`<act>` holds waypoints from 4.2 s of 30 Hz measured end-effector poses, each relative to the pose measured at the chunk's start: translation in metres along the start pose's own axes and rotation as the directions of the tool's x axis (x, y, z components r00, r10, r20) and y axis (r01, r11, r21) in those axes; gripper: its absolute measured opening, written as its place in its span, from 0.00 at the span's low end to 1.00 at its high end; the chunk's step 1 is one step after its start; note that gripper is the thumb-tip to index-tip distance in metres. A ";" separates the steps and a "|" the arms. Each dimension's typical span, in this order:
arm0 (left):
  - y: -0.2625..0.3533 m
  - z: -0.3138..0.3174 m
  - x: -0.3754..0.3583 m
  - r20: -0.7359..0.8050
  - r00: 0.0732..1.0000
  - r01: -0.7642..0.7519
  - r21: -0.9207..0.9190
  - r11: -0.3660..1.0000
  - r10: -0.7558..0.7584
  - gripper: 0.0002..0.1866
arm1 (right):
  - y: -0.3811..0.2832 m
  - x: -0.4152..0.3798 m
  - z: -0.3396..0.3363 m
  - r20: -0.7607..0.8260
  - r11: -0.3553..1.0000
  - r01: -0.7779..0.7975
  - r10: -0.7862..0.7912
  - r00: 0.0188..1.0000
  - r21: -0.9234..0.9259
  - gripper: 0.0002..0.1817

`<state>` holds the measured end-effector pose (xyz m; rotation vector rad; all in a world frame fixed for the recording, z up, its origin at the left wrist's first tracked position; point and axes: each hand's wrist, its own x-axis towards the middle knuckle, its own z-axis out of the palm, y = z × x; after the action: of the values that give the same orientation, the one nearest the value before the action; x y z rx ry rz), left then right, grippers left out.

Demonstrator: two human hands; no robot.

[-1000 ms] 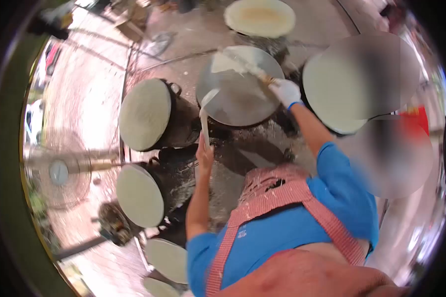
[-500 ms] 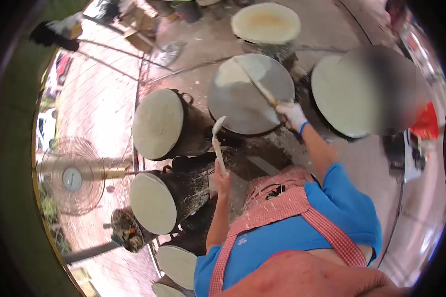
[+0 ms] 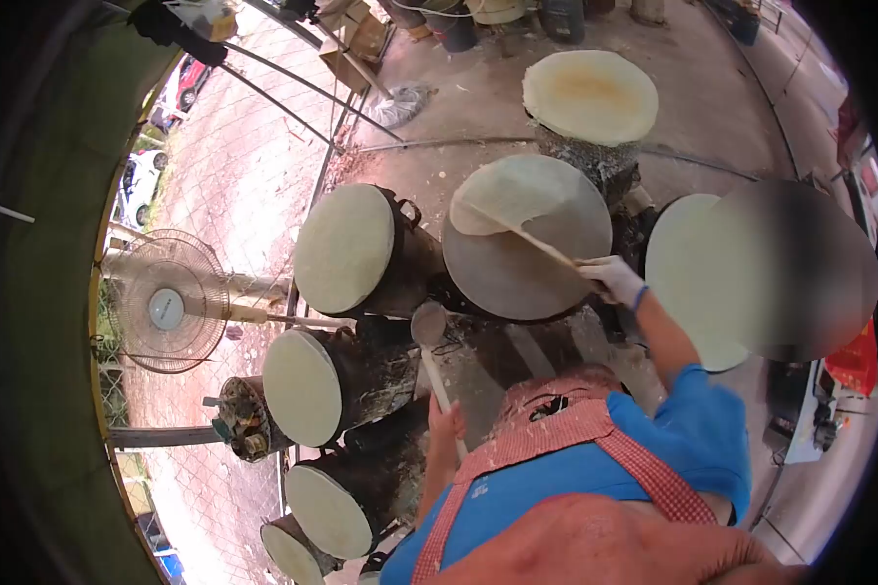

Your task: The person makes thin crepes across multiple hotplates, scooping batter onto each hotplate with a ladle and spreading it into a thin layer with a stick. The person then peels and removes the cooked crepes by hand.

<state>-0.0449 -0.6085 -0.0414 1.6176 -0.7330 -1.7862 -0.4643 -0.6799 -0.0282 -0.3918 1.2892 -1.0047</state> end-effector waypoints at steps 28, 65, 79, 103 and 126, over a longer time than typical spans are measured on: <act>-0.048 0.001 -0.057 -0.103 0.970 0.142 -0.496 0.857 -0.220 0.11 | -0.073 0.112 -0.040 0.234 0.913 0.081 0.016 0.972 -0.400 0.09; -0.039 -0.156 -0.088 0.297 0.925 0.374 -0.609 0.699 -0.237 0.08 | 0.216 -0.060 0.145 -0.186 0.313 0.064 -0.705 0.685 -0.948 0.15; -0.052 -0.183 -0.125 0.572 0.797 0.421 -0.756 0.501 0.194 0.25 | 0.208 -0.065 0.114 -0.256 0.427 0.163 -0.761 0.596 -0.889 0.16; -0.056 -0.128 -0.043 0.871 0.487 0.675 -0.419 0.608 0.060 0.17 | 0.196 -0.062 0.001 -0.023 0.061 0.049 -0.825 0.564 -0.997 0.16; 0.004 -0.026 -0.096 0.313 0.867 0.487 -0.363 0.795 -0.388 0.14 | 0.098 0.006 0.034 -0.324 0.752 0.523 -0.651 0.687 -0.402 0.14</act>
<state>-0.0121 -0.5392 0.0222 1.3619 -0.0109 -2.2935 -0.3944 -0.6411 -0.0941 -0.8841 1.7910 -1.5331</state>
